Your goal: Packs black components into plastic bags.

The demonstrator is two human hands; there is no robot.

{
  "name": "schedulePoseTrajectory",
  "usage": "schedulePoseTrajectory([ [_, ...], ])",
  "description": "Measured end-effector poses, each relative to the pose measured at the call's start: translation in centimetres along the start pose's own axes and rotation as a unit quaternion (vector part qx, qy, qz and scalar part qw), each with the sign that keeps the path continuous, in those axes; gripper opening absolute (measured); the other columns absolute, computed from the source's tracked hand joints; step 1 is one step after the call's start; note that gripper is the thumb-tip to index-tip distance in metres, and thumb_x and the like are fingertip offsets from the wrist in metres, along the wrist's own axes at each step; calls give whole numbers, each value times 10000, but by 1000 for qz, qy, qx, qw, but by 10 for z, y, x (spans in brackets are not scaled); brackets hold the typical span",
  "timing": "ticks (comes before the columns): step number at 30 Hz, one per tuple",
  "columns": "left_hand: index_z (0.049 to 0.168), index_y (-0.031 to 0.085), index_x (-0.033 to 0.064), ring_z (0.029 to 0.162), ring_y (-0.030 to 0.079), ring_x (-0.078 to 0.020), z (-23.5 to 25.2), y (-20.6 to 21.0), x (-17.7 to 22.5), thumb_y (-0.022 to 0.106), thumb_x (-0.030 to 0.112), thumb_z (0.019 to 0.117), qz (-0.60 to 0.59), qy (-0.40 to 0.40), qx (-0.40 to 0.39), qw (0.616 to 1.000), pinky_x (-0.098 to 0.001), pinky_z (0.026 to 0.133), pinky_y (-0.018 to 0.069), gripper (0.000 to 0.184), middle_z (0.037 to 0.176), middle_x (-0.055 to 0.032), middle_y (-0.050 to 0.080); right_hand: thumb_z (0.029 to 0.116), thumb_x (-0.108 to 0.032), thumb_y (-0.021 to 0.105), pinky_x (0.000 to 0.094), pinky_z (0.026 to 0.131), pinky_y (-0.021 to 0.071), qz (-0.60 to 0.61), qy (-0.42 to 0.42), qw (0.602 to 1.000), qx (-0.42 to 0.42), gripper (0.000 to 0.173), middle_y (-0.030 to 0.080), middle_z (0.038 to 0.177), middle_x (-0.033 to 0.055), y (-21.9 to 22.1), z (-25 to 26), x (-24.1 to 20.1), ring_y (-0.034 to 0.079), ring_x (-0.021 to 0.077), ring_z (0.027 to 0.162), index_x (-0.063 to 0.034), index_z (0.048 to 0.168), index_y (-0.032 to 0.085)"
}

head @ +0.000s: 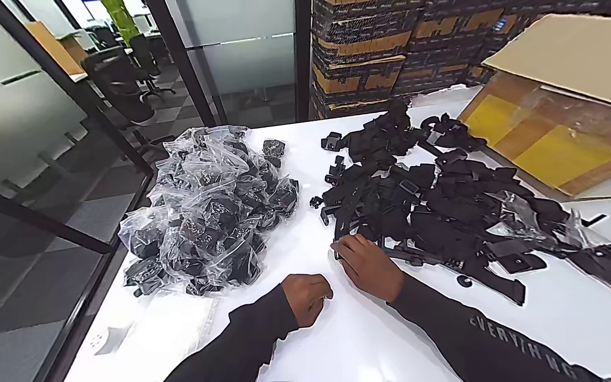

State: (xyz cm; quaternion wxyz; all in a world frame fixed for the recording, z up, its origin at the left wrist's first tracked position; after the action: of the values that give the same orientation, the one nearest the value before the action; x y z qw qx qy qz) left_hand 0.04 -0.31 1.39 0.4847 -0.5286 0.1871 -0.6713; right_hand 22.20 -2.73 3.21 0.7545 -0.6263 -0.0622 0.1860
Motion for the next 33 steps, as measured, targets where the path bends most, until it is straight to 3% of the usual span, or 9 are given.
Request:
schedulePoseTrajectory([
  [4,1003,716,42,923,731,-213,0,0,0,538,16,933,-3,3,4,1000,-411,781,621,193,1035,-99,736,942,-491,586,648,1041,432,10,42,995,-93,457,394,1587,213,-3,-3,-8,347,485,1454,-112,1185,668],
  [7,1007,715,42,926,732,-211,0,0,-1,536,16,933,-5,2,5,1000,-411,784,621,196,1039,-98,737,963,-469,575,613,990,477,2,2,996,-94,413,553,1435,179,-6,-3,-10,473,448,1361,-80,1076,658],
  [11,1017,721,41,928,732,-208,0,1,-2,535,17,936,-6,0,3,1000,-406,791,622,204,1045,-96,737,815,-66,654,512,870,559,6,-46,998,-34,333,660,1187,141,-8,-2,-5,623,383,1120,-91,1147,668],
  [14,1020,722,41,922,730,-206,-1,1,-1,534,15,937,-7,-1,4,1000,-403,787,622,207,1044,-95,736,843,-10,631,465,722,598,14,-81,997,7,357,681,1090,119,-5,-2,-3,676,335,992,-108,1183,686],
  [20,1024,722,38,927,732,-214,-1,0,0,537,15,936,-13,-11,3,1000,-416,782,622,206,1054,-101,736,1031,-66,523,403,961,581,66,-54,934,348,212,711,1160,168,-60,-3,31,689,260,1114,-24,1046,730],
  [24,1019,727,35,929,734,-219,-1,0,0,548,13,928,-14,-11,7,1000,-418,786,624,202,1049,-104,740,1038,-27,500,428,1067,502,-13,29,840,542,232,606,1355,216,-90,-14,62,580,309,1293,-3,1190,674],
  [28,1022,725,42,930,731,-205,0,0,0,539,14,929,-16,-15,5,1000,-403,795,624,210,1051,-98,738,1023,-197,395,584,1225,289,-21,88,950,299,556,286,1632,272,-67,-2,85,255,419,1532,31,1531,399],
  [30,1022,723,47,928,729,-199,0,1,0,535,15,933,-14,-17,8,1000,-394,796,623,210,1049,-91,737,1017,-288,438,626,1215,254,-33,93,975,197,545,277,1660,210,-47,8,91,211,414,1549,-84,1520,484],
  [33,1031,724,51,942,731,-211,0,0,3,541,20,936,14,-16,-2,1000,-409,797,624,208,1063,-93,736,1003,-332,459,643,1199,257,-51,69,977,198,512,361,1632,171,-34,11,80,269,404,1531,-146,1468,563],
])
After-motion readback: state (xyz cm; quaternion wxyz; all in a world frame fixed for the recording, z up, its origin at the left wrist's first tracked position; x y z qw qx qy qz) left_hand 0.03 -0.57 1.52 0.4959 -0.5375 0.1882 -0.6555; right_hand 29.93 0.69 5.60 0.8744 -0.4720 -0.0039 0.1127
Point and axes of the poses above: each hand's wrist, its own z-axis towards the middle knuckle, its own y-axis out of the palm, x = y × z, the point moved 2 cm from there along z, towards the middle knuckle
